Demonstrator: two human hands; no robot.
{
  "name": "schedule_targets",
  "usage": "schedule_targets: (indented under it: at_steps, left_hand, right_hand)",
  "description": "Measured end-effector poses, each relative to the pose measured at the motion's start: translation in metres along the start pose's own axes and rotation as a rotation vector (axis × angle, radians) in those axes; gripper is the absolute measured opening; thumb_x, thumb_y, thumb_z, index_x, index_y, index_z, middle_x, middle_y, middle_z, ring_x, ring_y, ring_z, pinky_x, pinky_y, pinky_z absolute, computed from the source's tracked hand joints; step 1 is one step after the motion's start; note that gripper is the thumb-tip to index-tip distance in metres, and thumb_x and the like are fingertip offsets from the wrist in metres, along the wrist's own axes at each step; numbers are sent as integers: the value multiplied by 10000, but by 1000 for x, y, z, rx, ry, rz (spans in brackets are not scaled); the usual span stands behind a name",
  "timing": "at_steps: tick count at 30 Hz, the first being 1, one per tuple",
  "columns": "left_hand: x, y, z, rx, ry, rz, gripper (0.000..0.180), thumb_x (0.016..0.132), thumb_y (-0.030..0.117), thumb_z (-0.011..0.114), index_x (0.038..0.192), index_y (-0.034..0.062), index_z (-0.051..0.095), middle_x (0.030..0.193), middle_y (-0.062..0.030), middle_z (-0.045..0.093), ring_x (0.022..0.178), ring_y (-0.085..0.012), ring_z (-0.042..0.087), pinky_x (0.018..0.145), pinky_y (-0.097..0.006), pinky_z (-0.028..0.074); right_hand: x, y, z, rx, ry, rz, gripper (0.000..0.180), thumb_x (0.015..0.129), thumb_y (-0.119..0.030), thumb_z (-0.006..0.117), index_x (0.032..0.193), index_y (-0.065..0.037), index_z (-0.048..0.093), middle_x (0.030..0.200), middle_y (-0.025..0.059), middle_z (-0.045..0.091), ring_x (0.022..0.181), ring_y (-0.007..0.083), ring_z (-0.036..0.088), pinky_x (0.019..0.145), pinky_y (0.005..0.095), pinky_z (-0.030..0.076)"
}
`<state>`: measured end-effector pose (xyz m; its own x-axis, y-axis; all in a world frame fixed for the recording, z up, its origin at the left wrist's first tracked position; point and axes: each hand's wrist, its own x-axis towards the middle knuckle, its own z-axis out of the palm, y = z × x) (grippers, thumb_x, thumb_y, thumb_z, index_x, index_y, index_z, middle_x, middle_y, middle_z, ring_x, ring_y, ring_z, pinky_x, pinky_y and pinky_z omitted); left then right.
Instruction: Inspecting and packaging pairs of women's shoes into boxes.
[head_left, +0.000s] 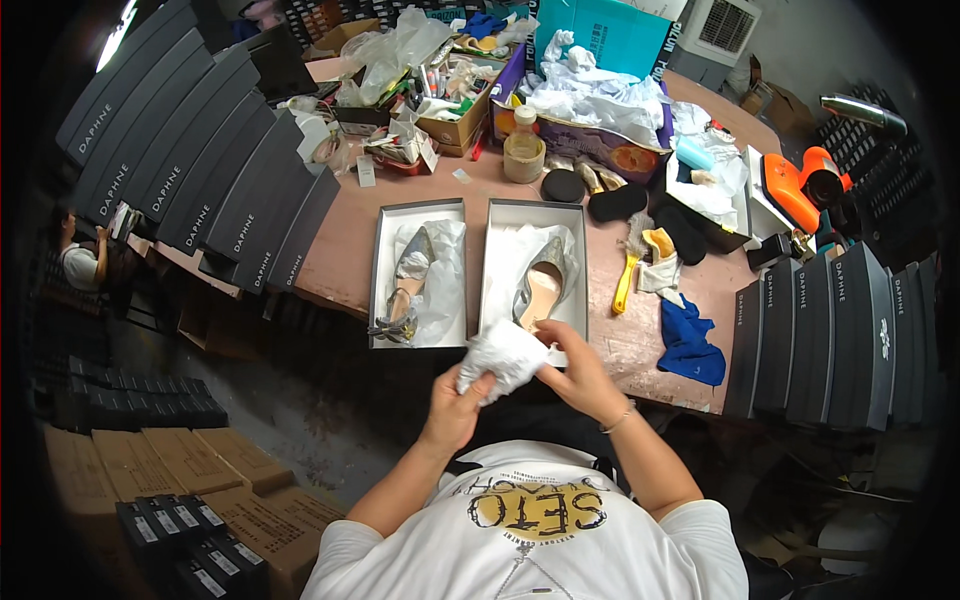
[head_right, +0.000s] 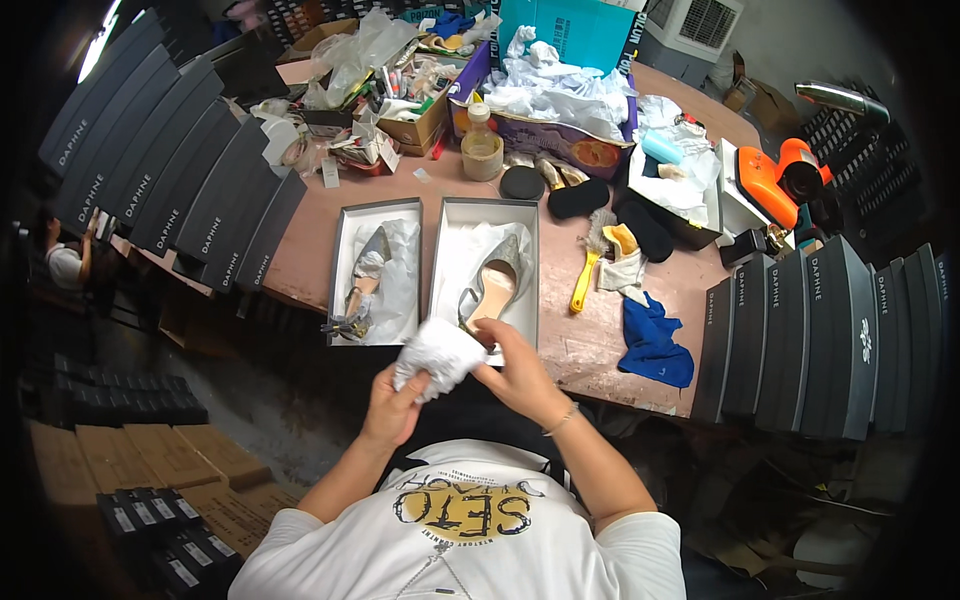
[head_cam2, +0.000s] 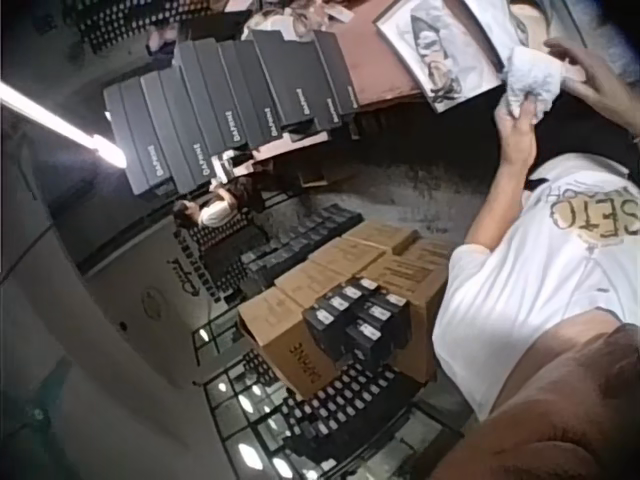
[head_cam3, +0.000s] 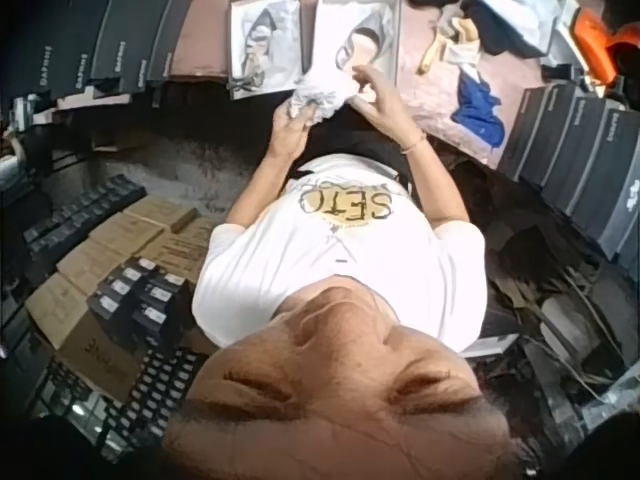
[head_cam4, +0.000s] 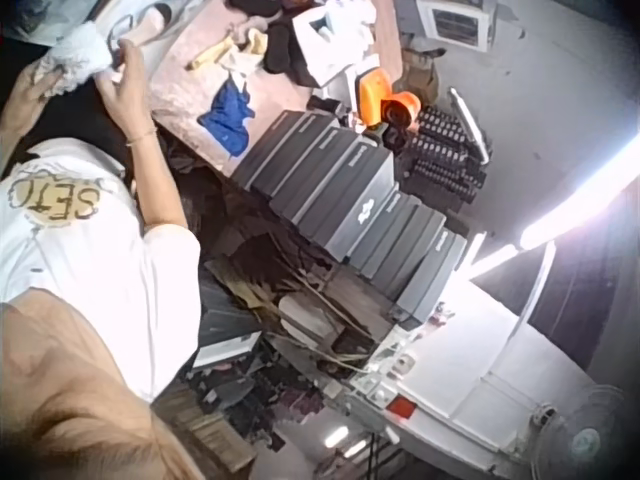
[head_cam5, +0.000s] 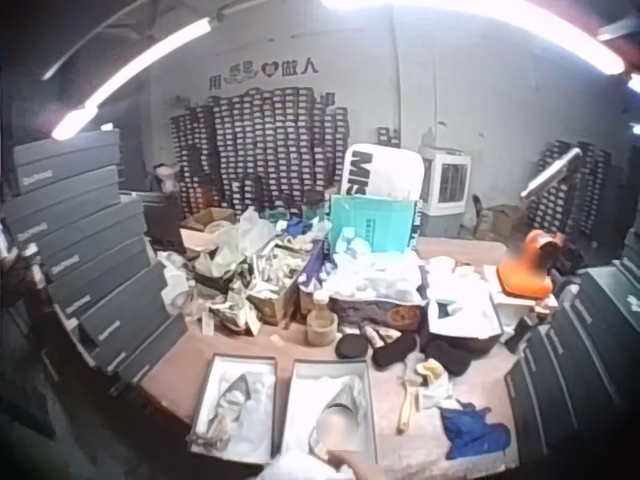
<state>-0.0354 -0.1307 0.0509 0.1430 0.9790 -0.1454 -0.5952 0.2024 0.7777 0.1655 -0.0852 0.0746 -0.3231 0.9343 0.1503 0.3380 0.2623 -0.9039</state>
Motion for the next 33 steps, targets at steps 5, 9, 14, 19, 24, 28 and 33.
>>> schedule_targets:
  at_steps: [5, 9, 14, 19, 24, 28, 33]
  left_hand:
    - [12, 13, 24, 430, 84, 202, 460, 842, -10, 651, 1231, 18, 408, 1080, -82, 574, 974, -131, 579, 854, -252, 476]
    - [6, 0, 46, 140, -114, -19, 470, 889, 57, 627, 1290, -9, 391, 1146, -79, 541, 1046, -110, 536, 883, -235, 449]
    - [40, 27, 28, 797, -25, 69, 327, 921, 160, 603, 1168, -53, 573, 1053, -129, 654, 935, -168, 633, 832, -280, 498]
    - [107, -51, -28, 780, -57, 2, 520, 924, 253, 592, 1322, -35, 422, 1289, -162, 523, 1171, -164, 500, 949, -303, 422]
    - [119, -76, -12, 811, -105, -132, 815, 848, 349, 678, 1375, -128, 280, 1315, -205, 481, 1183, -236, 500, 971, -332, 418]
    - [127, -64, -8, 402, -205, -402, 611, 828, 204, 671, 1338, 10, 397, 1095, -67, 598, 940, -117, 580, 794, -270, 476]
    - [124, -73, -4, 255, -123, -226, 672, 809, 90, 589, 1406, 32, 285, 1148, -114, 573, 970, -146, 584, 832, -287, 465]
  right_hand:
    - [-19, -33, -8, -69, -111, -164, 732, 799, -246, 722, 1405, -58, 358, 1442, 225, 314, 1325, 357, 343, 1066, 439, 306]
    - [-36, -1, 28, 182, 119, -146, 760, 804, -223, 721, 1415, -12, 321, 1421, 226, 339, 1336, 357, 328, 1084, 397, 277]
    - [-9, 0, -32, 72, 201, 177, 476, 830, -136, 662, 1250, -14, 474, 1114, 186, 590, 937, 308, 620, 837, 374, 475]
    - [82, 41, -42, -495, 87, 13, 362, 802, -240, 668, 1063, -24, 542, 914, 218, 632, 756, 389, 639, 641, 450, 513]
    - [121, 147, 11, -936, -4, 133, 274, 769, -148, 614, 1010, -60, 518, 973, 221, 570, 711, 389, 649, 616, 466, 537]
    - [126, 122, 23, -861, 37, 115, 292, 777, -87, 602, 1039, -63, 478, 973, 210, 536, 779, 416, 632, 644, 489, 523]
    - [97, 124, 1, -686, -59, -194, 201, 755, -157, 653, 936, -97, 586, 948, 144, 565, 895, 358, 591, 748, 490, 453]
